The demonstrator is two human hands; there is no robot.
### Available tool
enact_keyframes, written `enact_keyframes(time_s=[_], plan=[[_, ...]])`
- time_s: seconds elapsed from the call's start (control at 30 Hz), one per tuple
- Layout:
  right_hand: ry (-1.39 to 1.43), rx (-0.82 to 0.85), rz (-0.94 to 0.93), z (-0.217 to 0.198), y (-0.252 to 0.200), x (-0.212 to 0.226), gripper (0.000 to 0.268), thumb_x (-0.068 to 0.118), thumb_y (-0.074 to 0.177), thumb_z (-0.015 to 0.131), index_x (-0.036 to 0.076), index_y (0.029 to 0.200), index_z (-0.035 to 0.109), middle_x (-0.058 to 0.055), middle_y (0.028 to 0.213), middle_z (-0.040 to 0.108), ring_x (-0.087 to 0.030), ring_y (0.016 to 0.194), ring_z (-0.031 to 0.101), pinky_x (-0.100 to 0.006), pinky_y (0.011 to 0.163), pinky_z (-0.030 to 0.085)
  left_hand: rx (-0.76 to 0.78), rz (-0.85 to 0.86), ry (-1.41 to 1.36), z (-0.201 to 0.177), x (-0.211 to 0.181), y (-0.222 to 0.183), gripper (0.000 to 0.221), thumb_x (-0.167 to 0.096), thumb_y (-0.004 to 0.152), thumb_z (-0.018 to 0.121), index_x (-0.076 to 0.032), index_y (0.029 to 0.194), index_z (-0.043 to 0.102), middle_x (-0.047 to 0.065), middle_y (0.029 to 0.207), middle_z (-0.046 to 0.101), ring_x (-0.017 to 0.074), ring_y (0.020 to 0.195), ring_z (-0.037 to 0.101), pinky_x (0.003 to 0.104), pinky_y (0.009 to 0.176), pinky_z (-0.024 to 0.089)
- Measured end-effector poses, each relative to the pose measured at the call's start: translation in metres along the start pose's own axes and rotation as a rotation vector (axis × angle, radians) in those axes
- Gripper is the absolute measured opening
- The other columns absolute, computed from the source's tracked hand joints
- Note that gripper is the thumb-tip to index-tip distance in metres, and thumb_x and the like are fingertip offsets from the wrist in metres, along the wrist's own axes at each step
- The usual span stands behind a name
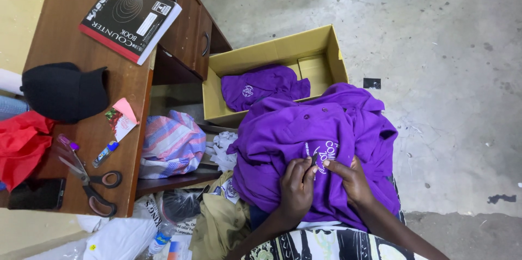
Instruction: Inspecting and folding purple shirts from a cardboard box
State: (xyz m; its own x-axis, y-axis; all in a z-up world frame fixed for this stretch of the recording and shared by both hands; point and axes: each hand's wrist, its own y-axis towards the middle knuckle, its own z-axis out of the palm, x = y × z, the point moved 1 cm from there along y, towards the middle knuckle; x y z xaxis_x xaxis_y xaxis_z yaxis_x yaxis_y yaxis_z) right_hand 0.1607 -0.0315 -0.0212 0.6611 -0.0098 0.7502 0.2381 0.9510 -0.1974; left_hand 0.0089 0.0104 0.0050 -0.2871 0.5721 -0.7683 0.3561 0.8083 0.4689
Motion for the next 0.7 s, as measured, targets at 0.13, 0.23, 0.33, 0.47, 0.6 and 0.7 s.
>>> enact_keyframes(time_s=[0.13, 0.23, 0.33, 0.47, 0.6, 0.7], plan=[[-0.115, -0.026, 0.229, -0.016, 0.005, -0.002, 0.053, 0.013, 0.089, 0.072, -0.006, 0.132, 0.049, -0.021, 0.101, 0.065, -0.036, 0.083, 0.072, -0.047, 0.074, 0.067, 0.031, -0.158, -0.072, -0.002, 0.014, -0.003, 0.030, -0.016, 0.101, 0.069, 0.003, 0.122, 0.061, 0.013, 0.104, 0.064, 0.0226, 0.085, 0.063, 0.036, 0.075, 0.054], [-0.537, 0.251, 0.186, -0.018, 0.003, -0.005, 0.035, 0.027, 0.087, 0.079, 0.005, 0.108, 0.061, -0.006, 0.082, 0.063, -0.022, 0.070, 0.068, -0.036, 0.061, 0.063, 0.004, -0.392, -0.389, 0.002, 0.022, -0.003, 0.033, -0.012, 0.102, 0.067, 0.003, 0.129, 0.056, 0.011, 0.107, 0.063, 0.0182, 0.089, 0.063, 0.032, 0.081, 0.056], [-0.631, 0.065, 0.278, 0.002, -0.001, 0.004, 0.029, 0.019, 0.089, 0.081, -0.002, 0.102, 0.067, -0.009, 0.065, 0.067, -0.021, 0.041, 0.064, -0.031, 0.033, 0.050, -0.003, -0.370, -0.460, -0.004, 0.022, 0.001, 0.040, -0.004, 0.101, 0.066, 0.005, 0.139, 0.058, 0.013, 0.121, 0.063, 0.0189, 0.101, 0.062, 0.033, 0.093, 0.054], [-0.221, 0.050, 0.364, -0.047, 0.019, -0.014, 0.028, 0.002, 0.100, 0.059, -0.009, 0.126, 0.059, -0.030, 0.093, 0.075, -0.033, 0.062, 0.075, -0.036, 0.052, 0.066, 0.080, -0.405, -0.663, -0.025, 0.028, 0.012, 0.047, -0.010, 0.100, 0.068, 0.008, 0.143, 0.059, 0.018, 0.117, 0.062, 0.0180, 0.087, 0.062, 0.026, 0.075, 0.060], [-0.160, 0.000, 0.262, -0.118, 0.032, -0.052, 0.029, 0.015, 0.100, 0.063, -0.011, 0.107, 0.074, -0.028, 0.099, 0.076, -0.034, 0.079, 0.075, -0.045, 0.077, 0.064, 0.289, -0.067, -0.069, -0.048, 0.014, 0.019, 0.047, -0.007, 0.091, 0.078, -0.006, 0.138, 0.068, 0.008, 0.103, 0.068, 0.0122, 0.064, 0.050, 0.027, 0.053, 0.044], [-0.195, 0.009, 0.169, -0.088, 0.025, -0.035, 0.021, 0.006, 0.098, 0.064, -0.008, 0.110, 0.072, -0.023, 0.103, 0.078, -0.030, 0.088, 0.076, -0.044, 0.085, 0.063, 0.392, 0.007, 0.036, -0.053, 0.004, 0.017, 0.046, -0.009, 0.092, 0.077, -0.006, 0.137, 0.069, 0.009, 0.099, 0.068, 0.0120, 0.057, 0.050, 0.026, 0.045, 0.042]])
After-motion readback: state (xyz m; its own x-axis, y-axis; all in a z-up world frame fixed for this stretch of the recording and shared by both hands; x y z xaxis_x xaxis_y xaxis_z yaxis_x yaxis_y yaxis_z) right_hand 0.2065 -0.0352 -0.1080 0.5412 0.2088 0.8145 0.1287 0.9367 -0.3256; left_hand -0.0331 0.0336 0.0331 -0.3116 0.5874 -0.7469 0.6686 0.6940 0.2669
